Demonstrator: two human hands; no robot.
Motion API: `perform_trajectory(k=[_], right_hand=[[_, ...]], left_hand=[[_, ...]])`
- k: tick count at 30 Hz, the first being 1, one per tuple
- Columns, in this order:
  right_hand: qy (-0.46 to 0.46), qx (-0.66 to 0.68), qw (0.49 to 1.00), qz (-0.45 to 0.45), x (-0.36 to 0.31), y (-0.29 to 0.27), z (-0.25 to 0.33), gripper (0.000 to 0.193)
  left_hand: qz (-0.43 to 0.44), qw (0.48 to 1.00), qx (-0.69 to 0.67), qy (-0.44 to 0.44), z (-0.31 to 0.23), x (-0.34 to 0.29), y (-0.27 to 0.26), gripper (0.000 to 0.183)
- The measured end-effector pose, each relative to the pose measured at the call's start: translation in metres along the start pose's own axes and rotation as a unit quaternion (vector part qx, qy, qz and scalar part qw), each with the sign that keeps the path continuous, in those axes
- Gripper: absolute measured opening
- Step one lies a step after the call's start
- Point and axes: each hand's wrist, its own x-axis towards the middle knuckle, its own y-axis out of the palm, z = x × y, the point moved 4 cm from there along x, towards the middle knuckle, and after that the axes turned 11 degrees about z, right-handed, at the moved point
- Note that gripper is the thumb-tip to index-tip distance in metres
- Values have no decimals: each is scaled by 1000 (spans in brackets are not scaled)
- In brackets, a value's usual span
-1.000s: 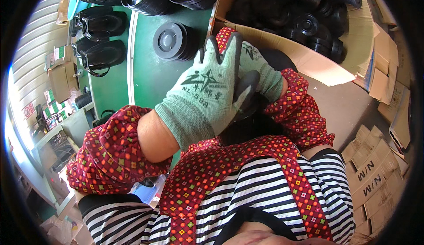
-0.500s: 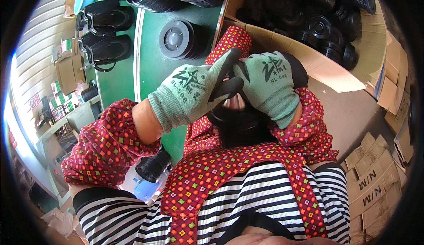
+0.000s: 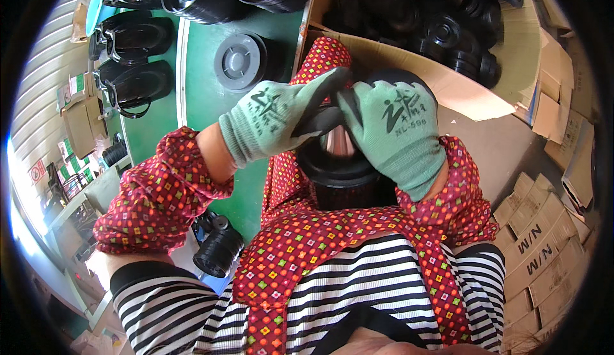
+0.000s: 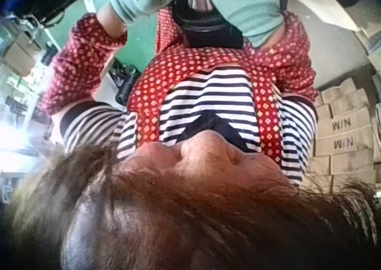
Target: The person assembles black electric kettles at a workstation. They pick up a kettle body, insert a metal heating element, and secure a lid. The person repeats this process for multiple units, placing finished kettles on the table.
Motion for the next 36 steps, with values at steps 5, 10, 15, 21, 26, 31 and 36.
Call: perform_trajectory(k=[5,10,15,21,26,31,36], right_hand=[[-104,122,980,-123,-15,-29,-6,33],[-118,215,963,-110,-59,-29,-28,58],[-169,268,948,-19,-77,2,-3,86],[-171,306,932,-85,-67,16,-2,62],[-52,512,842,-162,-54,9,-12,30],[5,797,603,-23,-19,10,-10,49],[-160,656,733,86,14,38,30,53]], left_hand=[[-14,995,12,-94,-16,-12,-12,69],[-326,927,-128,-132,35,-96,23,46],[-427,867,-13,-256,111,-177,149,40],[-414,840,-16,-350,139,-200,224,51],[-467,838,6,-280,111,-191,195,77],[-400,878,-257,50,14,-157,138,111],[-414,874,-222,123,-33,-156,102,66]])
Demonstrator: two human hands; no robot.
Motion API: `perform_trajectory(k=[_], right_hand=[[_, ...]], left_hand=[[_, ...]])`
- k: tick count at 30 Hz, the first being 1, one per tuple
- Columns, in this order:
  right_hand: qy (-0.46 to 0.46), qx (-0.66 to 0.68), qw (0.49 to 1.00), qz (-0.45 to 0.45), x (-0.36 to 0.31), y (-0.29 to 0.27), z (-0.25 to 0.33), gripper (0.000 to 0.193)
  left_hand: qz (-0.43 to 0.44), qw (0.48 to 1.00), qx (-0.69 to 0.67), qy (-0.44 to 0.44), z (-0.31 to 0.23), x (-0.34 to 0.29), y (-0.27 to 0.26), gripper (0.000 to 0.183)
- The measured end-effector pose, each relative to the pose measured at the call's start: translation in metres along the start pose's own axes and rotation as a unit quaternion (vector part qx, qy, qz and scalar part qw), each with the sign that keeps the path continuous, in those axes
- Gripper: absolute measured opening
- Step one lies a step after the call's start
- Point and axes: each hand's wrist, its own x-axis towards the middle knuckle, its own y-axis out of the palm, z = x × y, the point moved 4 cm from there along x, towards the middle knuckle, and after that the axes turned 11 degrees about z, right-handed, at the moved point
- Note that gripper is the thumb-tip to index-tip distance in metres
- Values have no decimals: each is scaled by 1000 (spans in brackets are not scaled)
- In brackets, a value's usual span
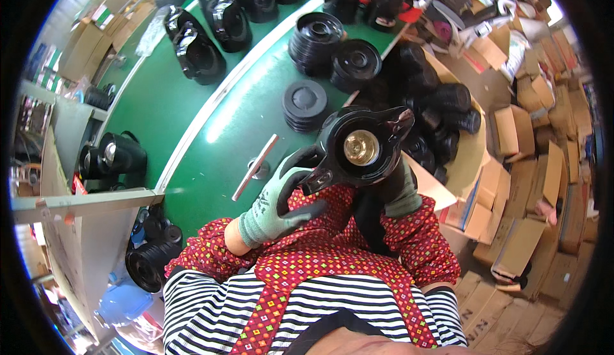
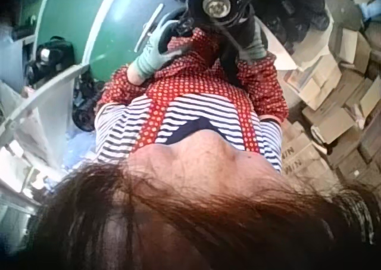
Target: The person assembles black electric kettles at a workstation. They pick up a kettle body, insert a metal heating element, and secure a lid. The person repeats this process for multiple units, placing finished kettles on the table.
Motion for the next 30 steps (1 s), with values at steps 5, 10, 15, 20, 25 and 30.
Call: perform_trajectory(k=[5,10,15,20,25,30], right_hand=[[22,-70,994,78,48,52,11,46],[228,63,972,-6,69,63,-27,39],[192,-61,979,7,65,63,-39,35],[228,25,971,-63,52,39,-45,36],[144,-64,985,-77,77,12,-1,33],[19,-357,924,-137,137,-70,80,24]], left_hand=[[-107,993,-16,-49,-5,-27,-32,28],[-223,957,-75,-170,12,-78,-74,26],[-446,879,-106,-129,72,-147,-145,27],[-554,823,5,-123,167,-144,-274,29],[-649,755,-71,-52,269,-127,-400,27],[-669,732,-124,-49,326,-80,-445,41]])
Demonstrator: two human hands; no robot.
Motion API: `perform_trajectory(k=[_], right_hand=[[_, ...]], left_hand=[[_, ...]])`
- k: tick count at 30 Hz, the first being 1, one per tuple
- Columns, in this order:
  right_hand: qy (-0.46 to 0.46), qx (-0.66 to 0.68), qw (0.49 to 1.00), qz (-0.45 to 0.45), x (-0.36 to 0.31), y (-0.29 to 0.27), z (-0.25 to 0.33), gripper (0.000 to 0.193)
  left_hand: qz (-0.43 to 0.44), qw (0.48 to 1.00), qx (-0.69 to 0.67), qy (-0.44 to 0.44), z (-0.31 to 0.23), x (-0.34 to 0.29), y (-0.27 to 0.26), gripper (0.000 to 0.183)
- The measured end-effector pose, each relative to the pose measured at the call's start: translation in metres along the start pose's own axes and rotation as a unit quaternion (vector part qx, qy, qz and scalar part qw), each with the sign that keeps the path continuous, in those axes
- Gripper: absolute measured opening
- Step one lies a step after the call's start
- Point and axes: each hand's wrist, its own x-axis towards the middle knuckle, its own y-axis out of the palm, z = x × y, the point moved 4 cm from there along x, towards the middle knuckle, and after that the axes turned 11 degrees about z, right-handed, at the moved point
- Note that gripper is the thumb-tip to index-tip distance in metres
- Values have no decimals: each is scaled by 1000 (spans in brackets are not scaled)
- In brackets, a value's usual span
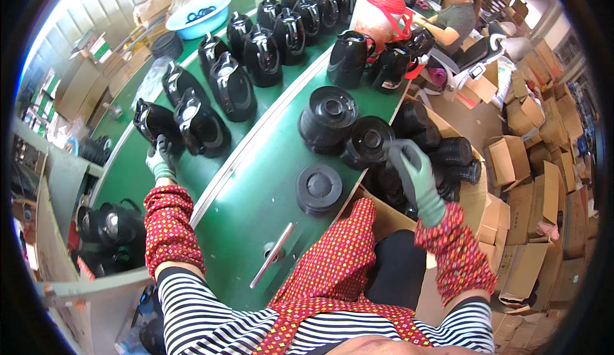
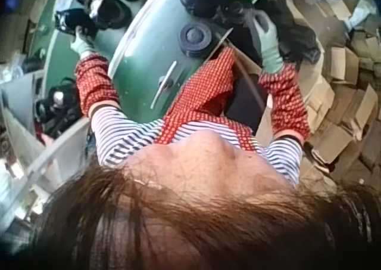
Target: The person assembles black electric kettles at a workstation. They pick up a kettle body, insert a metal heating element, and secure a lid. The person repeats this process for multiple units, placing finished kettles on the table.
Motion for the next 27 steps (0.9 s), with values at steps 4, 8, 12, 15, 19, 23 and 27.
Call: perform_trajectory(k=[4,8,12,15,19,23,27], right_hand=[[-74,-255,962,-63,115,-53,-11,34],[42,-533,838,-110,240,-108,-45,74],[180,-632,745,-113,297,-146,-64,94],[239,-611,754,-26,326,-148,-88,94],[169,-556,813,-45,314,-171,-117,86],[23,-616,785,-67,248,-166,-106,79],[-180,-632,740,-141,146,-133,-14,72]], left_hand=[[-11,998,57,2,23,7,-6,45],[-3,986,165,-21,28,-24,-54,75],[27,979,202,4,-22,-129,-33,68],[83,967,239,-2,-61,-198,-12,67],[166,949,268,8,-84,-244,55,62],[304,928,206,-61,-103,-274,132,60],[464,875,135,-38,-124,-313,207,67]])
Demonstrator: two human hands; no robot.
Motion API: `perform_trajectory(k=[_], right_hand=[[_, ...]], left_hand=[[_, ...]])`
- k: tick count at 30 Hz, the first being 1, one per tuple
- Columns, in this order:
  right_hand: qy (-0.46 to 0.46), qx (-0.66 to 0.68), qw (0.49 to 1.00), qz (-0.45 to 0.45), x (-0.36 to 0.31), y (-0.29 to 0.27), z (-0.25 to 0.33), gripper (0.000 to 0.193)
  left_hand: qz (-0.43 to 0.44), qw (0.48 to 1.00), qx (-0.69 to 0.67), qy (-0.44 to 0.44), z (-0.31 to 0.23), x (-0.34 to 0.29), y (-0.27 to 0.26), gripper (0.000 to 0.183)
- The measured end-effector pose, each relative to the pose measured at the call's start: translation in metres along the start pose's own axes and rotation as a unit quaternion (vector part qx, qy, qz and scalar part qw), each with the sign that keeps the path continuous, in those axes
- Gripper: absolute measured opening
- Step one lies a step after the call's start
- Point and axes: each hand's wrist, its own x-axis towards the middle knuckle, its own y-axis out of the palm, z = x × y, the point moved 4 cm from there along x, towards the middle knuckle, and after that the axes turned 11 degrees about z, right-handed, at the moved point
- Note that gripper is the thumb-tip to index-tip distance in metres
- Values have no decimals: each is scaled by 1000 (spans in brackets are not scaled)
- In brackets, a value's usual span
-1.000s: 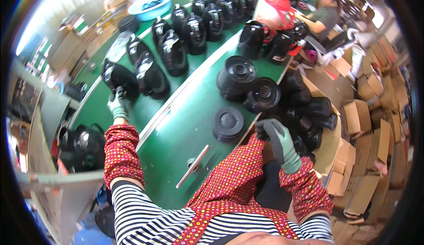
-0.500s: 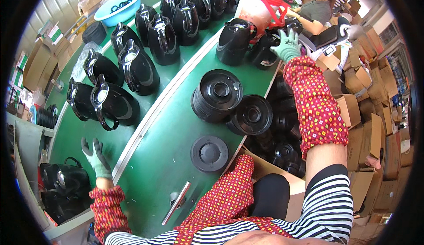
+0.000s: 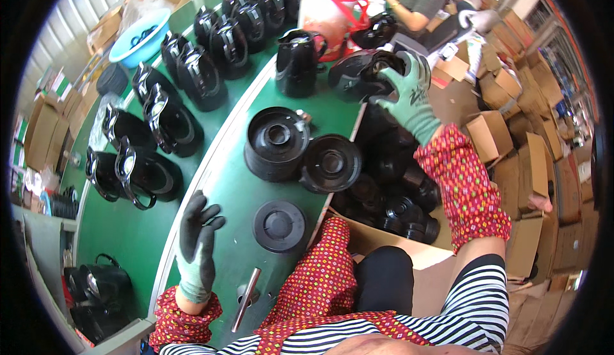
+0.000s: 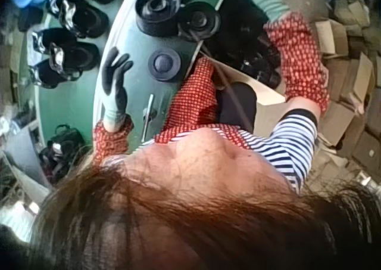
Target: The person assembles black electric kettles at a workstation. They pick up a kettle body, insert a metal heating element, and secure a lid. The person repeats this process for multiple units, placing finished kettles on the table.
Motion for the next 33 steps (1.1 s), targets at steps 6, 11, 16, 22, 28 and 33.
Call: perform_trajectory(k=[6,11,16,22,28,33], right_hand=[[10,172,984,-51,-75,-176,55,91],[14,204,976,-75,-140,-252,109,110],[72,209,974,-58,-200,-279,149,114],[108,221,969,-33,-245,-288,184,114],[85,273,958,-29,-276,-306,200,105],[71,358,929,60,-297,-321,199,88]], left_hand=[[197,924,-320,-75,-27,24,107,59],[323,918,-223,46,28,24,194,56],[328,681,-638,-150,17,-30,263,79],[313,725,-603,-110,-13,-79,265,92],[322,691,-639,-102,-11,-111,277,73],[357,853,-380,-24,5,-117,280,71]])
